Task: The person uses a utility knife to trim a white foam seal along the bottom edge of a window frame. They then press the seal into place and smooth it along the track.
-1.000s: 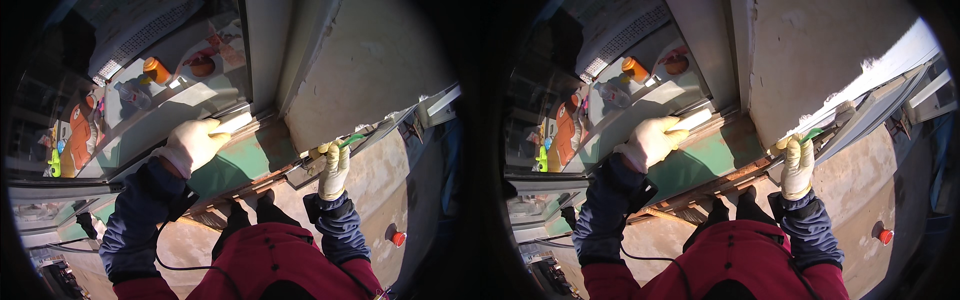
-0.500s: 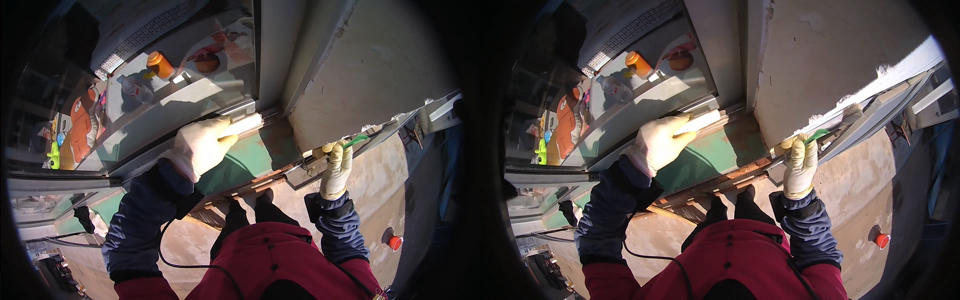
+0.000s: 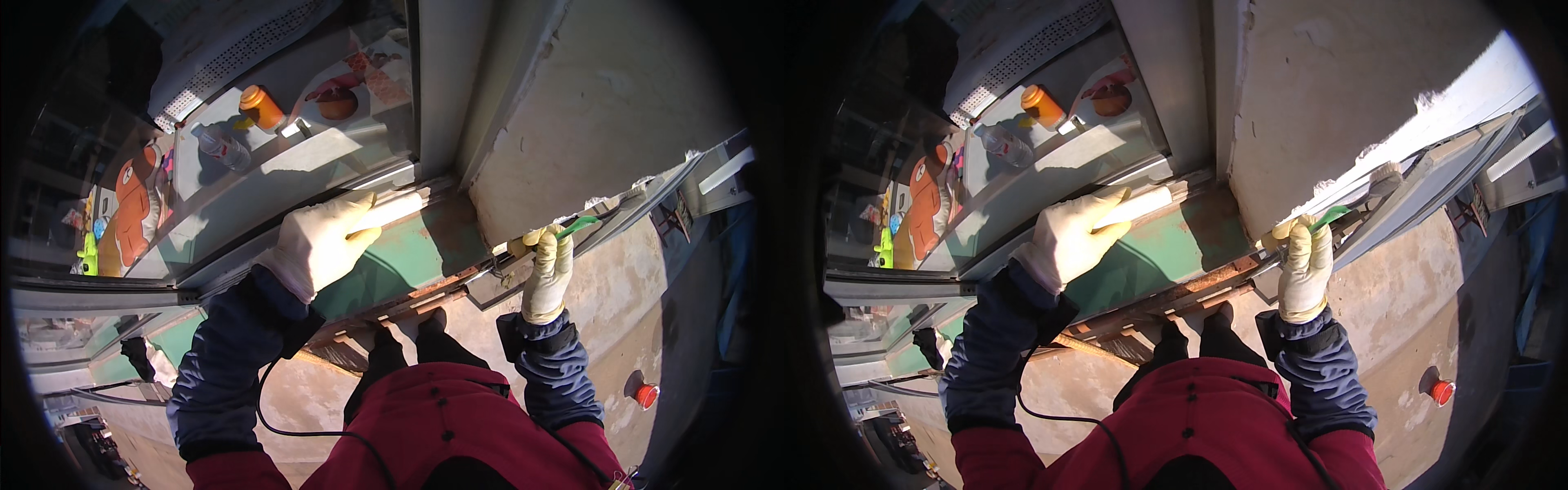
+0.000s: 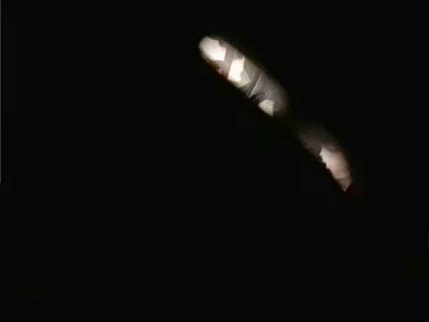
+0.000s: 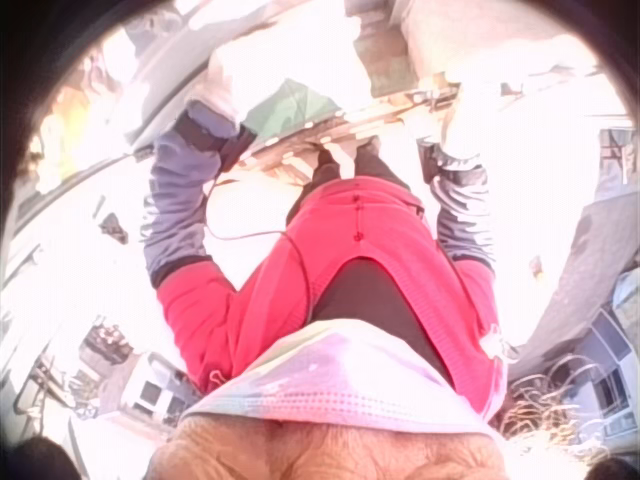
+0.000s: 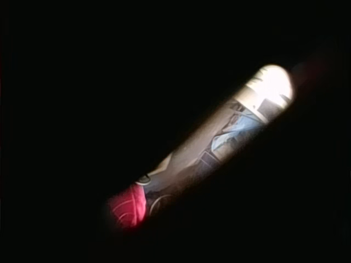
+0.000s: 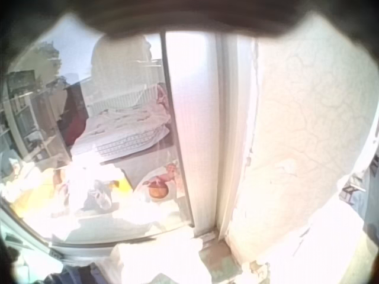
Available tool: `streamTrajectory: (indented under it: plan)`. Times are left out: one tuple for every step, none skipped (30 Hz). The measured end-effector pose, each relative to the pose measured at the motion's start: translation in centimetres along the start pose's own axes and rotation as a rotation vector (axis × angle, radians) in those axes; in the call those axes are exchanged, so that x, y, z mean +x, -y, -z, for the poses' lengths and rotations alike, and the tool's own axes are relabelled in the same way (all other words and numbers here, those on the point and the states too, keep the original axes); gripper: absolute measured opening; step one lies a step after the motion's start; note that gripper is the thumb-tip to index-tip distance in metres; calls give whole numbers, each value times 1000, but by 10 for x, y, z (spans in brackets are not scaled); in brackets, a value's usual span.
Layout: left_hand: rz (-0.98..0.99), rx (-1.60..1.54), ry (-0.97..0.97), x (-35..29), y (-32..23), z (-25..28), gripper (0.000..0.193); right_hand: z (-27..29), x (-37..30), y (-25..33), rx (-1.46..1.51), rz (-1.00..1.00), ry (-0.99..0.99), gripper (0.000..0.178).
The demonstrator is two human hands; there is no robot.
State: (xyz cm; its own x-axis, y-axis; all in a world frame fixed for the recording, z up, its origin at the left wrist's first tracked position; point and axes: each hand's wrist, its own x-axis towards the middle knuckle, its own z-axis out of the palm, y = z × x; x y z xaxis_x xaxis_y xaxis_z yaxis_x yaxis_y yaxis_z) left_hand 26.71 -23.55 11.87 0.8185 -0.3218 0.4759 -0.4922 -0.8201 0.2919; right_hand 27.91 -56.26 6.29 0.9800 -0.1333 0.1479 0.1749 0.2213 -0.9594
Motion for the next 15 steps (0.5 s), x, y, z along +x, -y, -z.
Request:
streamTrajectory:
  plan:
    - [5,12,15,-1,-2,2,45,-1,0,0,-13,2,-15,23]
    - [6,12,19,-2,-5,4,47,-1,0,1,-26,4,-28,22]
    - [20,52,83,-3,-7,8,49,-1,0,1,-24,3,-20,22]
    - [29,80,138,-4,-9,13,51,0,0,1,-21,1,-13,22]
    - [43,108,194,-5,-12,18,53,1,0,0,-18,-1,-5,23]
    - [34,207,245,-7,-15,23,54,2,0,0,-13,4,6,22]
    - [29,306,296,-9,-19,27,56,2,1,-2,-7,8,17,21]
    - [17,415,343,-9,-21,29,57,3,1,-2,-2,12,29,21]
    - [26,421,343,-9,-22,30,58,4,1,-3,-4,5,29,20]
    - [27,436,338,-9,-21,31,59,5,1,-3,-5,-3,29,20]
    - [28,449,329,-8,-21,31,59,5,1,-4,12,-4,35,20]
    - [39,407,299,-8,-19,30,59,5,0,-3,10,-16,25,20]
    - [50,361,264,-6,-17,27,58,5,0,-3,26,-23,19,20]
    - [60,315,229,-6,-15,25,58,4,0,-3,41,-28,14,20]
    - [78,294,222,-6,-15,24,56,4,0,-2,11,-29,-2,21]
